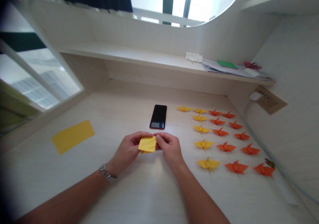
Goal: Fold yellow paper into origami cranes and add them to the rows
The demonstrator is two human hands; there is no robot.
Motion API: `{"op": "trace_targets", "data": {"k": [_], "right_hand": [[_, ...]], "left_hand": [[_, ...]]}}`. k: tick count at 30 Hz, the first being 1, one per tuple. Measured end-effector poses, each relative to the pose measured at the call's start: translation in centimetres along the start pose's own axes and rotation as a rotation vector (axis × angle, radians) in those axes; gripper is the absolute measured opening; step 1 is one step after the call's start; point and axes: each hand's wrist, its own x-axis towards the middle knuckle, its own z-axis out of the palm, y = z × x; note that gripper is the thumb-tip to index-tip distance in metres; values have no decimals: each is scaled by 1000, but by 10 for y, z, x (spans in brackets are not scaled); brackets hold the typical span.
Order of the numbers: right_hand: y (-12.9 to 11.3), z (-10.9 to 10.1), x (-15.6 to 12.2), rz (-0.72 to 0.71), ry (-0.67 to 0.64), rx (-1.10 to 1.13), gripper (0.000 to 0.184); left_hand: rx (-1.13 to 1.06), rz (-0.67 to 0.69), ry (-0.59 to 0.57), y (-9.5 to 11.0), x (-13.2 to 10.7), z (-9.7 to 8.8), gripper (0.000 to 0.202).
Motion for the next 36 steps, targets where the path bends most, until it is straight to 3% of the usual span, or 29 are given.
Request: {"op": "trace_targets", "data": {"k": [10,18,24,32,36], "right_hand": [[-1,3,-3,28,-59,23,25],[3,0,0,114,-28,95,25],[7,5,0,106,6,63,28],[6,9,-7,-30,-33,-137,31],[7,10,-9,-81,-47,-227,26]], "left_hand": [[248,48,66,10,-4,-1,13],[217,20,-43,2,-1,-3,22],[111,-41,-62,3,-1,3,33],[396,33,155,0,0,-1,29],[399,51,145,-6,0,-2,21]]}}
